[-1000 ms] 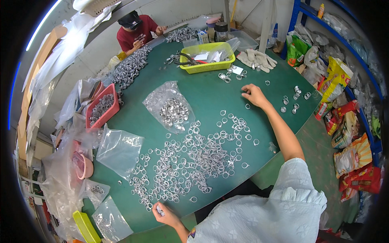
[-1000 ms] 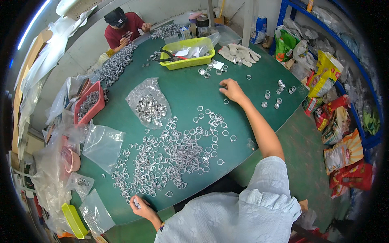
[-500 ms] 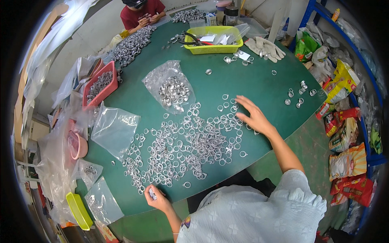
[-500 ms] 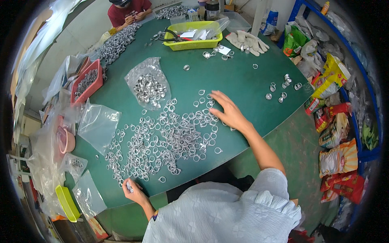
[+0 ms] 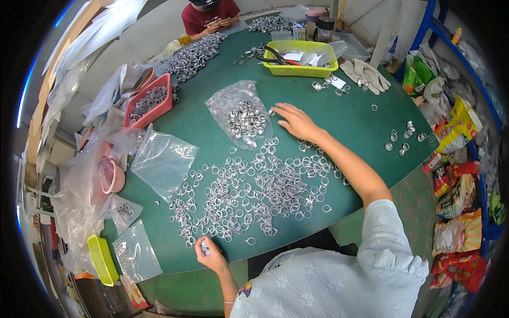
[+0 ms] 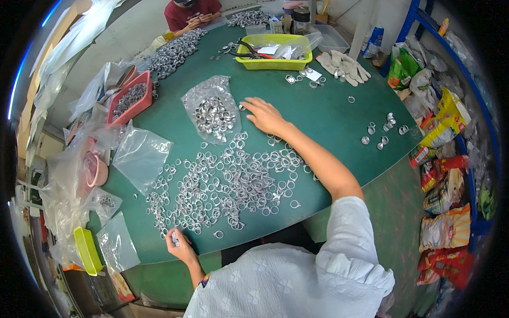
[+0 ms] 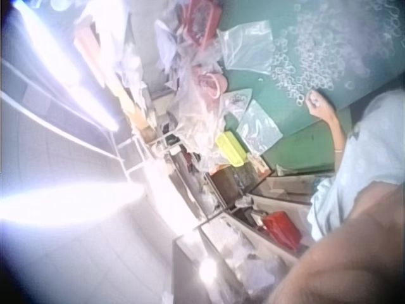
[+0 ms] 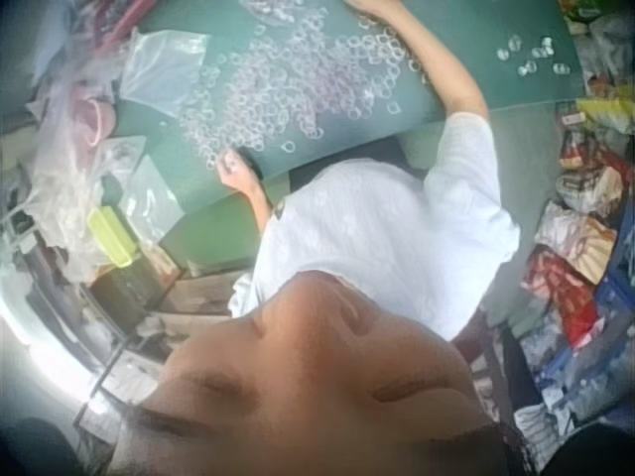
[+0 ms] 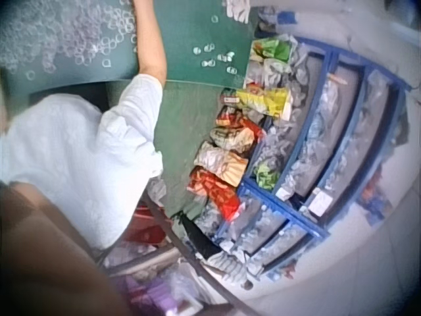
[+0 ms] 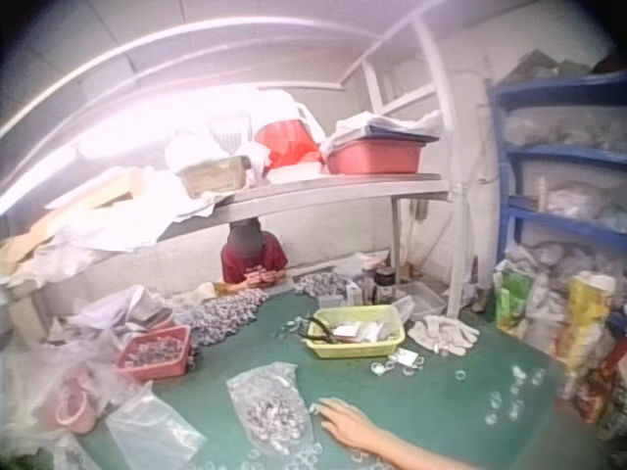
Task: The person sorts through a pile of small metal rings on a green table, picking up individual rings, placing some into a clear plastic bag, and holding a small stack of sorted rings in their left hand.
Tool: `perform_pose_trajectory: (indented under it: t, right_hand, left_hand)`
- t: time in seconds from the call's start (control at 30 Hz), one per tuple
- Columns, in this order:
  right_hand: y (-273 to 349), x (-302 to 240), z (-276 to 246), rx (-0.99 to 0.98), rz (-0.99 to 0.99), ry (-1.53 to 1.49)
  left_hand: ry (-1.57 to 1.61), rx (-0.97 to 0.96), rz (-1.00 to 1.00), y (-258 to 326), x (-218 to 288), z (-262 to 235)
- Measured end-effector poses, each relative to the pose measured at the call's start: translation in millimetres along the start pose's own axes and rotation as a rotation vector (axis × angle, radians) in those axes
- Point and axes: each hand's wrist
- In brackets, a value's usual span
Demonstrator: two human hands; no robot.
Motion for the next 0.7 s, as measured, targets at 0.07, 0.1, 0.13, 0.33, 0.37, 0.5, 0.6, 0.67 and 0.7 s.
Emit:
perform_pose_trajectory:
  t: [0.07, 0.1, 0.13, 0.33, 0.37, 0.5, 0.6, 0.67, 0.7]
  right_hand:
    - [-25, 5, 18, -0.065, 0.016, -0.030]
    - [-33, 7, 24, -0.101, 0.025, -0.046]
    - [-39, 10, 27, -0.154, 0.037, 0.054]
    - [-32, 28, 12, 0.107, 0.123, -0.081]
    - [-26, 43, 0, 0.162, 0.188, -0.124]
    - [9, 111, -57, 0.349, 0.537, -0.067]
    - [48, 154, -84, 0.256, 0.657, 0.039]
    - [80, 184, -86, 0.199, 0.656, 0.270]
    - [89, 184, -85, 0.218, 0.688, 0.272]
  left_hand:
    - [0.005, 0.003, 0.006, 0, 1, 0]
    - [0.018, 0.011, 0.006, 1, 2, 1]
    - [0.032, 0.019, 0.005, 0, 2, 2]
    - [-0.015, 0.009, 0.008, 2, 1, -2]
    - [-0.023, 0.005, 0.014, 1, 2, -2]
    - [-0.066, -0.003, 0.006, 1, -3, -3]
    - [-0.063, -0.019, -0.008, 1, -3, 0]
    - [-0.072, -0.004, -0.011, -1, 2, 4]
    - [-0.095, 0.009, -0.004, -1, 0, 0]
Point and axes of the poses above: each hand's wrist, its own y-axis away from the middle knuckle, its own z-axis out of the palm, x = y × z, and after that the axes turned 7 degrees about -x, right-handed
